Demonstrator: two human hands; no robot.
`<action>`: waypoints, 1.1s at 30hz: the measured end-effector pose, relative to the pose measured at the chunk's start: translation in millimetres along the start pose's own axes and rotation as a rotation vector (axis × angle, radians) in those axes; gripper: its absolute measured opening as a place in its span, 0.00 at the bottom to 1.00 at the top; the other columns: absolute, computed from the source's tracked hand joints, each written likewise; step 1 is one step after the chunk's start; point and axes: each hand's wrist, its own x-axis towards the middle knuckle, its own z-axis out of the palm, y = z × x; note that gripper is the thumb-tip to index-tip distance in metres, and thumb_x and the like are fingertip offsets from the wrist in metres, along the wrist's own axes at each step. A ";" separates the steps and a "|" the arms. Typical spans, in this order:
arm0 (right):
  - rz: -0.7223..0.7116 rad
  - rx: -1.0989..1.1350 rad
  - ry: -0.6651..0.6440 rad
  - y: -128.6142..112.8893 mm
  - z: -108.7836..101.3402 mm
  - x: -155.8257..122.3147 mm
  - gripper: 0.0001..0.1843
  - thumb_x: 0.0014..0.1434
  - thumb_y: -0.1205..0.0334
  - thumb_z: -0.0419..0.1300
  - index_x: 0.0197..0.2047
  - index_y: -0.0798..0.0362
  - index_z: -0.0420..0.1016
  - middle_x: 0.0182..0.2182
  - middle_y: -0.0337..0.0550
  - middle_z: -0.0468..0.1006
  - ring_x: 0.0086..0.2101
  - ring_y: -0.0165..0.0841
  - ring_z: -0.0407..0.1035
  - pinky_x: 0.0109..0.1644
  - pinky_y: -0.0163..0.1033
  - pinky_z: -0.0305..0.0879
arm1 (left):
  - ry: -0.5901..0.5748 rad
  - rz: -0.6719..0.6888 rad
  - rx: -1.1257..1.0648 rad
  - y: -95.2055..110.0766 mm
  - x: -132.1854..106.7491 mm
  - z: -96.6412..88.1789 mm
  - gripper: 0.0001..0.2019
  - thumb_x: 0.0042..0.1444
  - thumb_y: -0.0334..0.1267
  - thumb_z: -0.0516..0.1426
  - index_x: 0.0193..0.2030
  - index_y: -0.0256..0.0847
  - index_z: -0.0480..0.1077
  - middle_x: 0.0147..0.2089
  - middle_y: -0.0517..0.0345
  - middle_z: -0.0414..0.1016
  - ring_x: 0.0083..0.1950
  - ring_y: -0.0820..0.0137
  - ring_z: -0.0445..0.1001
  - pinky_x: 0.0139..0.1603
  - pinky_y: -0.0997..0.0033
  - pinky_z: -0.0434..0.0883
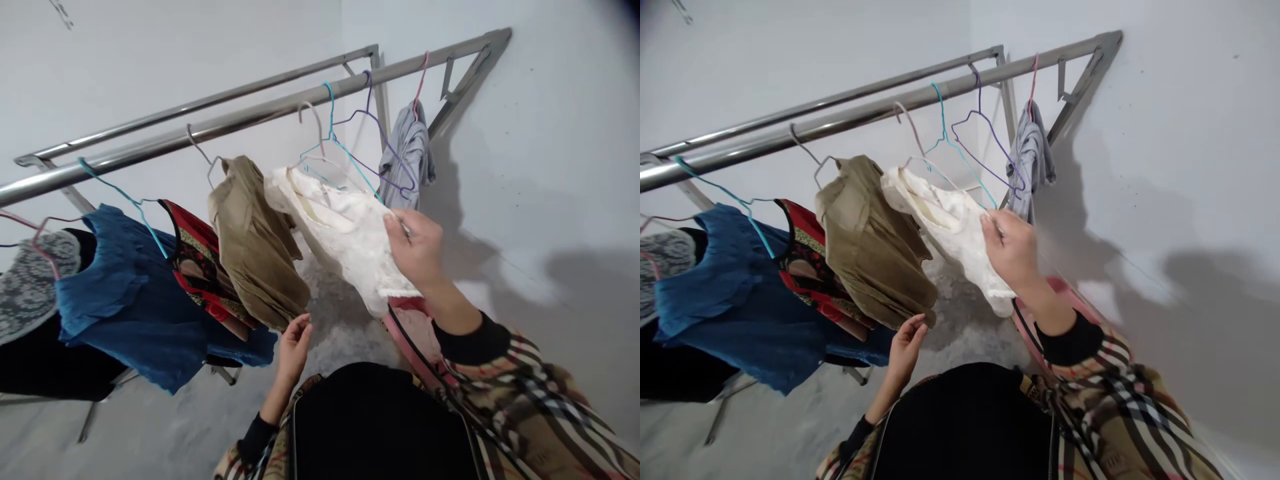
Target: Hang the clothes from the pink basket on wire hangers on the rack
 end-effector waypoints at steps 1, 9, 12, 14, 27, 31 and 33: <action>-0.019 -0.012 0.006 -4.4 11.7 13.6 0.18 0.67 0.54 0.48 0.31 0.51 0.72 0.25 0.42 0.73 0.29 0.34 0.68 0.35 0.38 0.61 | -0.007 0.013 0.013 0.9 -1.4 -0.8 0.22 0.49 0.50 0.63 0.46 0.37 0.75 0.38 0.52 0.78 0.40 0.67 0.75 0.45 0.67 0.72; 0.077 -0.190 -0.209 -42.5 90.1 74.5 0.16 0.68 0.61 0.47 0.33 0.54 0.72 0.34 0.48 0.77 0.36 0.36 0.69 0.40 0.40 0.59 | 0.421 0.674 0.305 47.7 10.9 -44.6 0.10 0.57 0.38 0.59 0.45 0.40 0.74 0.40 0.53 0.74 0.40 0.70 0.74 0.41 0.69 0.72; 0.105 -0.189 -0.320 -50.8 105.0 63.7 0.16 0.67 0.62 0.47 0.35 0.55 0.73 0.36 0.49 0.78 0.38 0.38 0.70 0.41 0.40 0.60 | 0.680 0.877 0.393 87.6 33.1 -57.5 0.14 0.55 0.35 0.61 0.49 0.40 0.71 0.48 0.49 0.71 0.49 0.65 0.72 0.45 0.66 0.71; 0.109 -0.150 -0.342 -55.6 110.3 55.1 0.16 0.67 0.62 0.46 0.38 0.55 0.74 0.37 0.49 0.78 0.40 0.39 0.71 0.44 0.41 0.62 | 0.698 0.877 0.461 113.2 50.8 -59.2 0.21 0.54 0.36 0.62 0.56 0.39 0.68 0.55 0.44 0.67 0.54 0.62 0.69 0.50 0.63 0.70; 0.042 0.039 -0.368 -66.5 121.0 35.5 0.25 0.62 0.65 0.49 0.61 0.59 0.65 0.50 0.55 0.74 0.48 0.43 0.69 0.54 0.48 0.66 | 0.526 0.583 0.595 160.7 122.8 -56.0 0.27 0.59 0.40 0.55 0.65 0.39 0.61 0.54 0.43 0.73 0.52 0.57 0.73 0.54 0.58 0.68; 0.029 0.054 -0.389 -73.4 129.3 33.8 0.26 0.62 0.65 0.49 0.62 0.63 0.64 0.52 0.57 0.74 0.50 0.44 0.69 0.56 0.47 0.65 | 0.550 0.602 0.609 171.8 125.7 -67.8 0.23 0.60 0.40 0.55 0.63 0.40 0.65 0.51 0.44 0.76 0.49 0.57 0.76 0.53 0.57 0.68; 0.029 0.067 -0.389 -79.1 134.5 32.5 0.26 0.62 0.65 0.49 0.62 0.63 0.64 0.52 0.56 0.74 0.51 0.43 0.69 0.57 0.47 0.65 | 0.582 0.633 0.610 174.4 124.8 -75.6 0.21 0.61 0.38 0.54 0.61 0.40 0.68 0.52 0.44 0.77 0.48 0.58 0.76 0.52 0.59 0.69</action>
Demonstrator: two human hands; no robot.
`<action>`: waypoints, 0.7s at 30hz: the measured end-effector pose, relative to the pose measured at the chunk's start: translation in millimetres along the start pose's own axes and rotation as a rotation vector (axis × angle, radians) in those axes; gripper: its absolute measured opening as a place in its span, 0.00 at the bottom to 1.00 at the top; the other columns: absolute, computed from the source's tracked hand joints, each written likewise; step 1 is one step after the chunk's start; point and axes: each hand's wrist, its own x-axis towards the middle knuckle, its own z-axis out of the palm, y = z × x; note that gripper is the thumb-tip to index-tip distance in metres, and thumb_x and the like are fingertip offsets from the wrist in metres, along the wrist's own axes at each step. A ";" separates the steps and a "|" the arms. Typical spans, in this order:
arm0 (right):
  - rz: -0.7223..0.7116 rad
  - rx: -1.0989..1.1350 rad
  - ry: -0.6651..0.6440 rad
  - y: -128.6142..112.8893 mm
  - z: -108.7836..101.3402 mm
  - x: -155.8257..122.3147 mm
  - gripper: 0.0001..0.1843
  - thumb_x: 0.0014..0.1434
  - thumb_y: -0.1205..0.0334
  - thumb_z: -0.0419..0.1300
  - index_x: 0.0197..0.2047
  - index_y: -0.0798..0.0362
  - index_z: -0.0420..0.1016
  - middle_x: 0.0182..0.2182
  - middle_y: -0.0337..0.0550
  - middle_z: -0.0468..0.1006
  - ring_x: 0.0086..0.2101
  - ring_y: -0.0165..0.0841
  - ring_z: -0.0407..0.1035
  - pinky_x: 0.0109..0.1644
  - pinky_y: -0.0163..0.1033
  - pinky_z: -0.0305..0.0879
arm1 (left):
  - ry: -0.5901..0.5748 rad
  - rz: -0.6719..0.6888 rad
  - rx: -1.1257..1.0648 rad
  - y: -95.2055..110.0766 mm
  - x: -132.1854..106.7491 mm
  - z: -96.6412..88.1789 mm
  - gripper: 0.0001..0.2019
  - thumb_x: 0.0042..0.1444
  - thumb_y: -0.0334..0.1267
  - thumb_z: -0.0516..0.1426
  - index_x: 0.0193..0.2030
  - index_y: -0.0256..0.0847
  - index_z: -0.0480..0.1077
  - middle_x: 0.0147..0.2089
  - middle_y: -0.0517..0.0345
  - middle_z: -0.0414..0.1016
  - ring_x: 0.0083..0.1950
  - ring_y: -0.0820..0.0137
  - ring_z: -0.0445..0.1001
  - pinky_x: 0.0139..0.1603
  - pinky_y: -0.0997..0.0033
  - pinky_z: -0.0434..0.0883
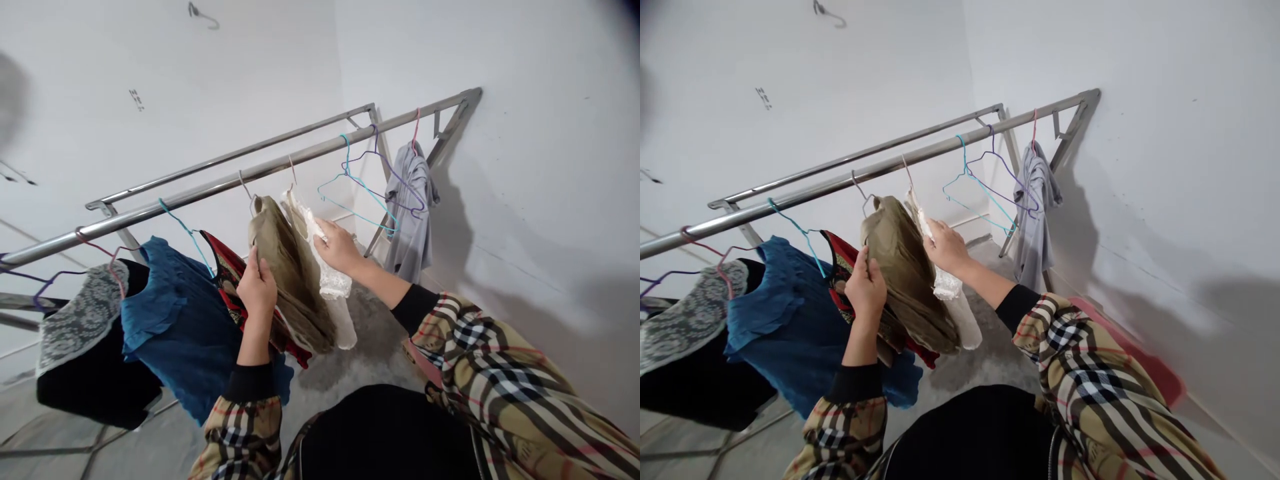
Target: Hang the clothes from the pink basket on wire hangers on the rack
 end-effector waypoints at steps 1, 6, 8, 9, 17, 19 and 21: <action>0.000 0.007 0.002 -2.9 2.8 0.2 0.26 0.62 0.65 0.49 0.62 0.62 0.64 0.52 0.56 0.74 0.51 0.43 0.69 0.57 0.47 0.65 | 0.031 0.004 0.000 -2.0 1.0 -3.7 0.20 0.61 0.37 0.53 0.60 0.40 0.69 0.51 0.45 0.77 0.48 0.58 0.76 0.52 0.59 0.69; -0.014 0.036 0.011 -18.1 13.0 -0.8 0.25 0.62 0.65 0.49 0.61 0.58 0.66 0.53 0.53 0.74 0.51 0.41 0.69 0.57 0.46 0.65 | 0.172 -0.035 0.060 -10.5 1.6 -25.7 0.19 0.60 0.36 0.52 0.57 0.40 0.72 0.48 0.45 0.79 0.46 0.58 0.77 0.51 0.57 0.69; -0.013 0.038 0.001 -25.1 15.6 -1.9 0.25 0.62 0.65 0.49 0.61 0.58 0.65 0.53 0.53 0.74 0.51 0.41 0.69 0.57 0.45 0.65 | 0.205 -0.042 0.082 -12.1 1.5 -34.5 0.19 0.60 0.37 0.52 0.56 0.40 0.73 0.48 0.44 0.79 0.46 0.57 0.77 0.52 0.55 0.69; -0.012 0.037 -0.007 -28.9 17.0 -2.5 0.25 0.62 0.65 0.49 0.61 0.59 0.65 0.53 0.53 0.74 0.51 0.42 0.69 0.57 0.45 0.65 | 0.215 -0.041 0.075 -12.8 1.3 -38.2 0.19 0.60 0.37 0.52 0.56 0.40 0.73 0.48 0.44 0.79 0.47 0.56 0.76 0.53 0.54 0.68; -0.039 0.058 -0.054 -44.6 27.9 -6.9 0.28 0.62 0.65 0.48 0.65 0.58 0.59 0.53 0.52 0.72 0.50 0.41 0.69 0.55 0.43 0.67 | 0.253 0.082 0.061 -10.1 -11.3 -39.7 0.24 0.55 0.41 0.57 0.58 0.35 0.68 0.53 0.40 0.70 0.57 0.52 0.67 0.60 0.48 0.63; -0.033 0.066 -0.055 -37.9 27.8 -13.6 0.28 0.62 0.63 0.49 0.66 0.57 0.58 0.54 0.52 0.70 0.50 0.41 0.68 0.55 0.43 0.67 | 0.337 0.185 0.063 -3.4 -22.0 -34.6 0.26 0.53 0.42 0.59 0.58 0.34 0.66 0.58 0.36 0.64 0.61 0.50 0.63 0.60 0.46 0.62; -0.031 0.084 -0.046 -25.1 28.5 -28.5 0.28 0.63 0.62 0.49 0.66 0.57 0.57 0.55 0.53 0.69 0.53 0.41 0.65 0.58 0.43 0.65 | 0.398 0.301 0.030 4.0 -37.5 -27.4 0.24 0.53 0.42 0.59 0.56 0.37 0.66 0.60 0.36 0.61 0.63 0.50 0.61 0.60 0.45 0.63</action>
